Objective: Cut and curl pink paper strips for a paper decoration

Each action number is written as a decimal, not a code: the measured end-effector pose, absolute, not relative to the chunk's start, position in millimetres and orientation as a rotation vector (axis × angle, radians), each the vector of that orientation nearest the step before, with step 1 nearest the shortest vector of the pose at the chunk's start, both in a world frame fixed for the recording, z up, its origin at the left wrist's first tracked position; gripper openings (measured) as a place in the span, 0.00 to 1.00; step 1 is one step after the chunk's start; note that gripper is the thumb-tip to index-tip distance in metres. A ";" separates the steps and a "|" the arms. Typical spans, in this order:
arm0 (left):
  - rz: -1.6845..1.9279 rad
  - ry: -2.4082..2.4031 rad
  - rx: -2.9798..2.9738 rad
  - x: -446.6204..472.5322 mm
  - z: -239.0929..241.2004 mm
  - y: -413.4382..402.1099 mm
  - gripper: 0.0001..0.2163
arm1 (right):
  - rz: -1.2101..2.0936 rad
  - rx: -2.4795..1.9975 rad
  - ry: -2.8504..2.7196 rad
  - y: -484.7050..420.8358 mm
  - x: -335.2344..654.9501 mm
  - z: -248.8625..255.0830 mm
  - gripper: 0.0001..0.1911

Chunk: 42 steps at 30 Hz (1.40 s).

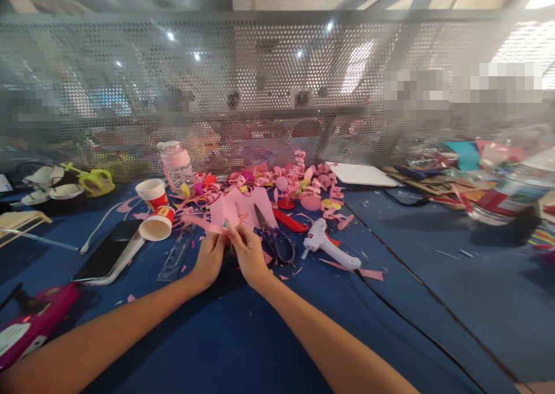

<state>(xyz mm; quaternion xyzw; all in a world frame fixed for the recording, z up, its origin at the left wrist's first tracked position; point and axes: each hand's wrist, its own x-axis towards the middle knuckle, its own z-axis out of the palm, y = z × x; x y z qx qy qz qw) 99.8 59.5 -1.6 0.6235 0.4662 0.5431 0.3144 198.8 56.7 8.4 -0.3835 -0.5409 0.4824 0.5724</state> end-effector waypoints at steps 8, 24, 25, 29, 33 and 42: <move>1.444 1.266 1.859 94.4 -1.9 61.2 0.14 | 1.242 -0.884 -1.296 61.6 200.9 10.6 0.23; 1.549 0.993 1.674 88.4 -2.7 61.7 0.22 | 1.215 -0.900 -1.238 60.9 204.3 19.1 0.23; 1.559 0.960 1.689 88.1 -0.5 61.9 0.22 | 1.222 -0.894 -1.230 61.0 204.3 19.6 0.23; 1.564 1.049 1.724 88.8 5.8 63.5 0.17 | 1.253 -0.886 -1.176 62.3 203.8 18.5 0.22; 1.436 1.032 1.779 87.7 6.0 63.6 0.15 | 1.299 -0.898 -1.158 62.9 203.8 16.2 0.20; 1.274 1.091 1.884 87.5 2.2 68.3 0.17 | 1.394 -0.896 -1.156 63.3 202.7 13.8 0.22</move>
